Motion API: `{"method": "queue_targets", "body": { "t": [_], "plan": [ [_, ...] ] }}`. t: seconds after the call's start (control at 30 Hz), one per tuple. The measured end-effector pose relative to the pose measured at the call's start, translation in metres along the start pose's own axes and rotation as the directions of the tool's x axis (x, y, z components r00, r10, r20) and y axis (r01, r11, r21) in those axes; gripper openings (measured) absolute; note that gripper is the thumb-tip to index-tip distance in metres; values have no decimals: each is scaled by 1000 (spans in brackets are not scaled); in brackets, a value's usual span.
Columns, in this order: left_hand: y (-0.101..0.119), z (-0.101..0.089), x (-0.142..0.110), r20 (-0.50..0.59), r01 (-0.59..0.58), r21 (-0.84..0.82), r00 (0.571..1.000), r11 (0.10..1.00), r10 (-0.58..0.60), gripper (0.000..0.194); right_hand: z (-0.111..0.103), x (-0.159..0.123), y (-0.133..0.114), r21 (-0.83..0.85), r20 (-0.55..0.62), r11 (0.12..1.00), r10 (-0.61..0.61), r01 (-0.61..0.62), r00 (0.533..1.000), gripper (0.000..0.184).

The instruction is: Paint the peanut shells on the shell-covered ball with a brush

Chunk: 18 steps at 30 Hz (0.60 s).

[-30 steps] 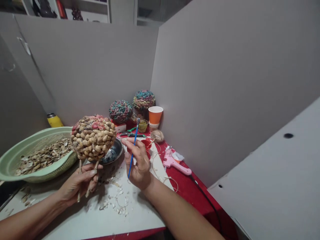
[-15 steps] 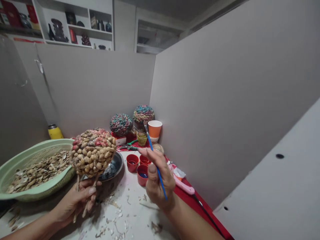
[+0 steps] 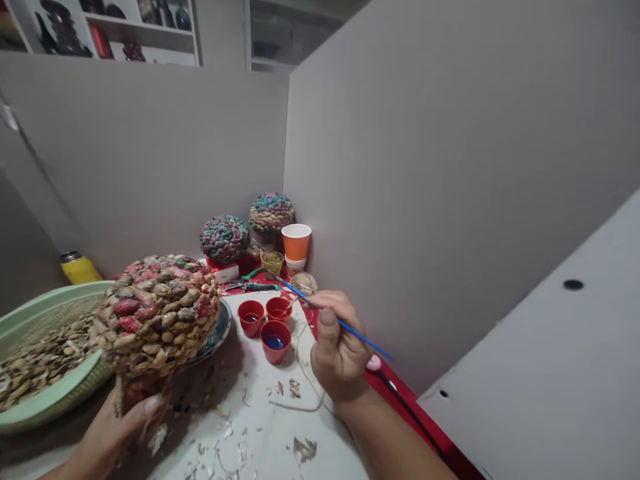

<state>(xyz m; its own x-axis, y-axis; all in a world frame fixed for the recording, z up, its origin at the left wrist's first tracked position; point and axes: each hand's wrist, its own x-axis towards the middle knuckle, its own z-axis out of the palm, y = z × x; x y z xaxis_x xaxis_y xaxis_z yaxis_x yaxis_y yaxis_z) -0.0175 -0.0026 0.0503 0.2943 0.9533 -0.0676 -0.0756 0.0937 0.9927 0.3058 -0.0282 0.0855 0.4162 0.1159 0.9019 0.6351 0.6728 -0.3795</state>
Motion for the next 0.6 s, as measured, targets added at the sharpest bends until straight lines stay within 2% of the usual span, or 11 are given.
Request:
{"method": "queue_targets", "body": {
  "t": [0.1,0.17,0.23,0.3,0.37,0.6],
  "plan": [
    [-3,0,-2,-88,-70,92,993,993,78,50,2,7,1,-2,-82,998,59,-59,995,10],
    [-2,2,-4,-123,-53,74,991,996,62,53,3,8,3,-31,-90,994,103,-106,991,11],
    [-1,6,-6,-143,-7,-22,990,1000,4,60,4,7,5,-63,-78,986,149,-154,986,13],
    [1,9,-7,-130,32,-138,990,990,-50,66,4,5,7,-91,-48,978,182,-186,982,13],
    [3,11,-8,-100,33,-196,993,980,-54,67,5,3,8,-112,-25,974,197,-198,980,13],
    [-1,4,-4,-65,-76,-162,996,984,67,55,1,8,3,-141,-15,979,146,-147,989,14]
  ]
}}
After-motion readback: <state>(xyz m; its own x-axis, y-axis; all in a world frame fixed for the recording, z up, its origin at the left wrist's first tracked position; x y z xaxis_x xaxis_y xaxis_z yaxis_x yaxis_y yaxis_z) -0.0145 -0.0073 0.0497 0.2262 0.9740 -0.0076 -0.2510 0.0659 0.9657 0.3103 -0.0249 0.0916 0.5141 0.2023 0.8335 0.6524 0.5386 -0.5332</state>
